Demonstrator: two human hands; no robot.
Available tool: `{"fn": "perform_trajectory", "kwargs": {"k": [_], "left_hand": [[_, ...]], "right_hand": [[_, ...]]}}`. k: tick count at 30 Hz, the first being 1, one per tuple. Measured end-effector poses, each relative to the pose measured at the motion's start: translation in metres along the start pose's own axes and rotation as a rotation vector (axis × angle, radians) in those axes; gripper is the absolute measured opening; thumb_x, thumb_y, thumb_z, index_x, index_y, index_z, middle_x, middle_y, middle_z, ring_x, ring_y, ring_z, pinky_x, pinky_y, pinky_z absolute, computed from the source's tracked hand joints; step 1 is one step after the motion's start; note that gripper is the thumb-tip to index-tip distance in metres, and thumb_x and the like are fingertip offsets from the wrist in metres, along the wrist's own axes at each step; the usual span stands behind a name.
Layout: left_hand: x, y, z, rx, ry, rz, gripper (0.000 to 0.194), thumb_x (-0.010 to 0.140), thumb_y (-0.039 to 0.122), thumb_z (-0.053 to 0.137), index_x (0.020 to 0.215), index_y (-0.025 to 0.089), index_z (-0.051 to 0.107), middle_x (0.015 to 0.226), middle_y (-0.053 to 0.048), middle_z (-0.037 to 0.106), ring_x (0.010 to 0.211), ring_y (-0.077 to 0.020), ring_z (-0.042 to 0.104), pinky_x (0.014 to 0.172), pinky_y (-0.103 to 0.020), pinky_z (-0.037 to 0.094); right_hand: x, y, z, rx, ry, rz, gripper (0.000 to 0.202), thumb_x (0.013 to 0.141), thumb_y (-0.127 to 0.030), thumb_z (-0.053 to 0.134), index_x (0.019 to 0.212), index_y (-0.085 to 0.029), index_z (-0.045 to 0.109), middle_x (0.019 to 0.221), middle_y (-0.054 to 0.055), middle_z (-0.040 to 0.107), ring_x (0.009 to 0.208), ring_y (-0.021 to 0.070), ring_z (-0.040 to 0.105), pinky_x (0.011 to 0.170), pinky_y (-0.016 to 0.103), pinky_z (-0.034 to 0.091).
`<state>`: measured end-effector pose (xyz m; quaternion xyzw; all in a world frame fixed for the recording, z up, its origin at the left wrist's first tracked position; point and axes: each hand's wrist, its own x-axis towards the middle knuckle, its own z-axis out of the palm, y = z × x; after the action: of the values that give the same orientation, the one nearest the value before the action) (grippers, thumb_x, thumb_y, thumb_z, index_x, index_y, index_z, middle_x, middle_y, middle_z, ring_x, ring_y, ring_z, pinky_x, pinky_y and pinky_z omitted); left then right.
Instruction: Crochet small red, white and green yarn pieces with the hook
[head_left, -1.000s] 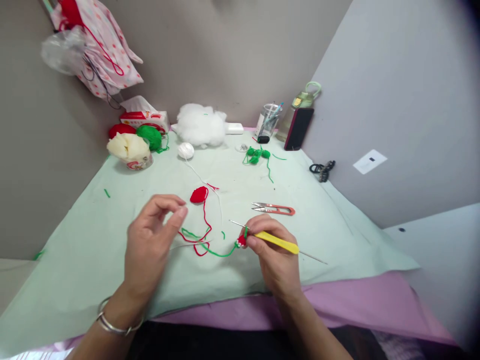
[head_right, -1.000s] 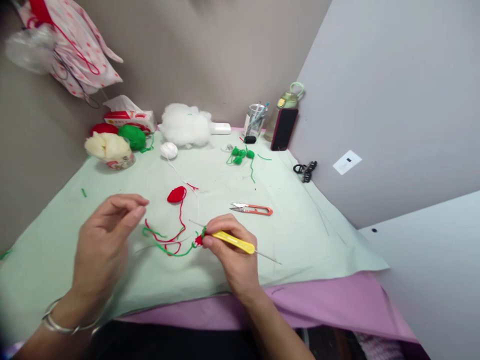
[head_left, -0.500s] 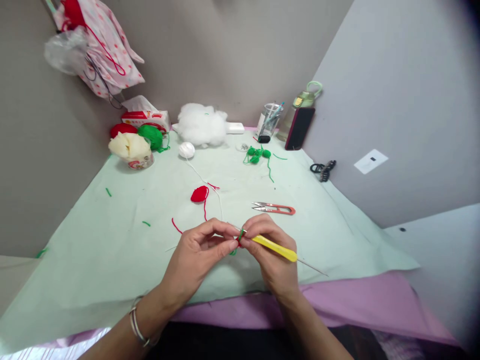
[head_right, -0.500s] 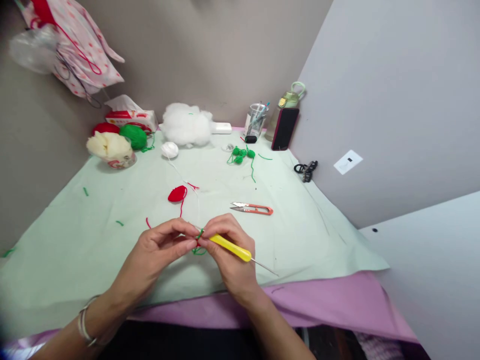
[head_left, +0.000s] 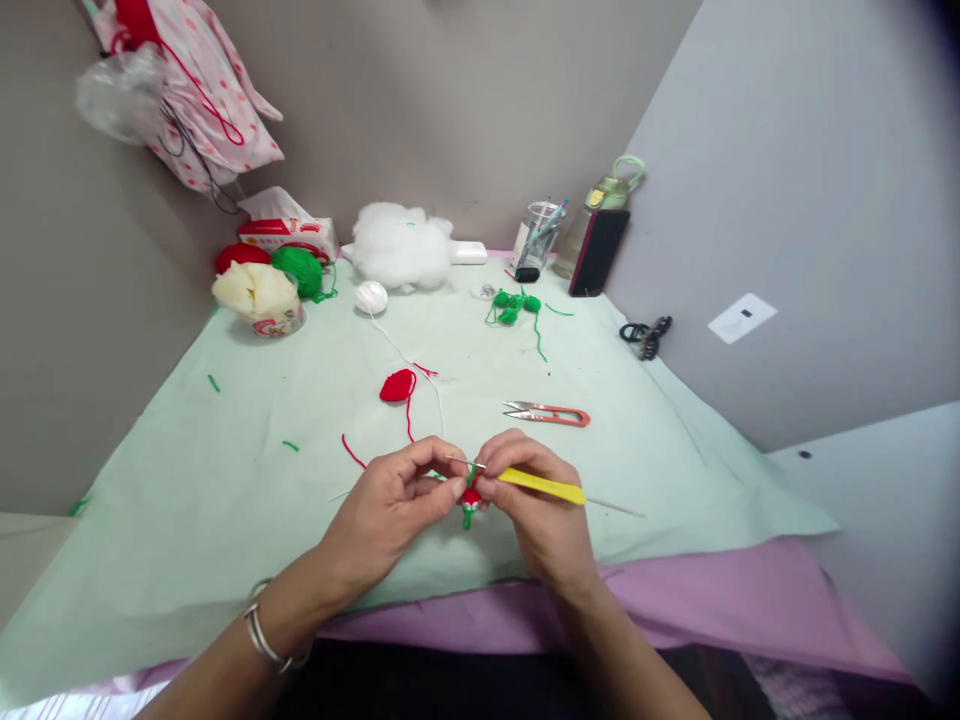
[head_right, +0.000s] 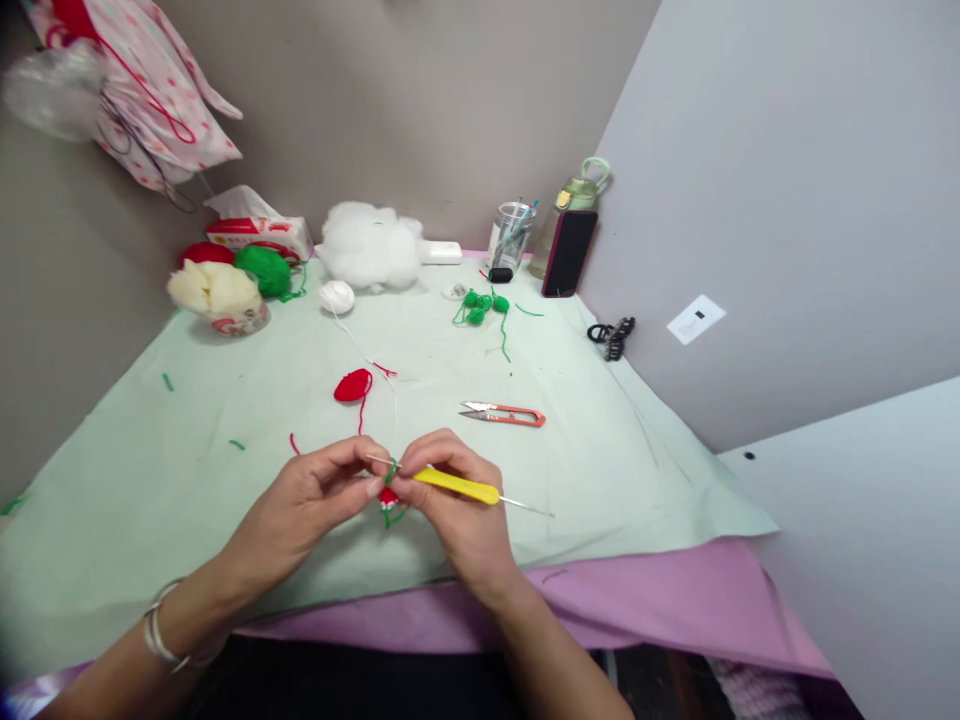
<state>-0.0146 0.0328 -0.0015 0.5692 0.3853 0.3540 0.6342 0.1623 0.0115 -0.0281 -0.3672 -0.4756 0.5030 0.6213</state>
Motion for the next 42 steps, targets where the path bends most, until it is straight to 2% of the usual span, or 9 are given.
{"fn": "perform_trajectory", "kwargs": {"k": [3,6,11,15,21,27,31,34,42], "left_hand": [[0.001,0.002,-0.011,0.117,0.085,0.045,0.008,0.09,0.028,0.072,0.087,0.021,0.068,0.086,0.0,0.068,0.08,-0.0172,0.065,0.074,-0.028,0.052],[-0.001,0.006,-0.019,0.127,0.182,0.033,0.01,0.09,0.03,0.073,0.086,0.022,0.068,0.086,0.0,0.068,0.08,-0.0169,0.064,0.072,-0.027,0.051],[-0.007,0.005,-0.011,-0.082,-0.002,-0.054,0.013,0.088,0.033,0.08,0.094,0.022,0.076,0.095,-0.002,0.071,0.088,-0.0174,0.065,0.079,-0.027,0.053],[-0.006,-0.003,-0.004,-0.224,0.004,-0.096,0.012,0.085,0.03,0.084,0.09,0.021,0.077,0.088,0.0,0.07,0.083,-0.0158,0.062,0.077,-0.026,0.051],[-0.004,-0.002,-0.008,-0.203,-0.094,-0.125,0.017,0.085,0.035,0.084,0.084,0.02,0.076,0.08,0.0,0.071,0.078,-0.0165,0.062,0.076,-0.027,0.048],[-0.004,0.011,-0.01,0.038,-0.118,0.008,0.021,0.097,0.037,0.066,0.084,0.021,0.069,0.084,-0.001,0.068,0.082,-0.0188,0.063,0.078,-0.03,0.048],[-0.002,0.009,-0.022,0.282,0.042,0.18,0.019,0.098,0.032,0.063,0.082,0.022,0.066,0.081,0.0,0.063,0.075,-0.0174,0.057,0.072,-0.03,0.046],[-0.004,0.006,-0.023,0.171,0.119,0.095,0.016,0.095,0.034,0.068,0.085,0.022,0.068,0.084,0.0,0.065,0.074,-0.0167,0.057,0.072,-0.029,0.048],[-0.006,-0.006,-0.002,-0.22,0.017,-0.075,0.015,0.088,0.035,0.081,0.091,0.021,0.077,0.086,-0.001,0.073,0.084,-0.0188,0.066,0.08,-0.029,0.052]], "right_hand": [[0.0,-0.001,0.003,0.19,-0.008,0.123,0.015,0.077,-0.023,0.092,0.077,-0.025,0.076,0.08,-0.002,0.069,0.06,0.0114,0.062,0.051,0.023,0.052],[0.001,-0.003,0.006,0.268,0.005,0.123,0.017,0.075,-0.023,0.093,0.076,-0.024,0.076,0.077,-0.002,0.069,0.061,0.0111,0.064,0.051,0.021,0.053],[0.001,0.002,0.008,0.161,0.022,0.041,0.014,0.078,-0.021,0.091,0.079,-0.025,0.077,0.08,-0.001,0.069,0.066,0.0115,0.063,0.058,0.022,0.054],[0.0,0.005,0.007,0.006,0.03,-0.053,0.012,0.08,-0.02,0.089,0.08,-0.025,0.078,0.08,0.001,0.069,0.074,0.0151,0.065,0.063,0.026,0.055],[0.0,0.003,0.007,0.071,-0.019,0.061,0.014,0.078,-0.025,0.091,0.077,-0.024,0.077,0.079,0.0,0.068,0.064,0.0136,0.063,0.054,0.025,0.053],[0.003,0.003,0.013,0.299,-0.005,0.271,0.029,0.069,-0.03,0.096,0.072,-0.022,0.068,0.073,-0.004,0.065,0.05,0.0068,0.052,0.046,0.02,0.043],[0.002,0.003,0.015,0.417,-0.016,0.384,0.037,0.068,-0.035,0.097,0.073,-0.022,0.063,0.069,-0.006,0.06,0.048,0.0053,0.045,0.043,0.017,0.037],[0.002,0.001,0.015,0.429,0.006,0.35,0.038,0.067,-0.035,0.097,0.072,-0.022,0.062,0.068,-0.006,0.059,0.05,0.0065,0.048,0.044,0.017,0.04],[0.003,0.001,0.019,0.218,0.094,0.166,0.03,0.071,-0.033,0.096,0.074,-0.022,0.068,0.073,-0.004,0.065,0.055,0.0089,0.056,0.051,0.022,0.049]]}}
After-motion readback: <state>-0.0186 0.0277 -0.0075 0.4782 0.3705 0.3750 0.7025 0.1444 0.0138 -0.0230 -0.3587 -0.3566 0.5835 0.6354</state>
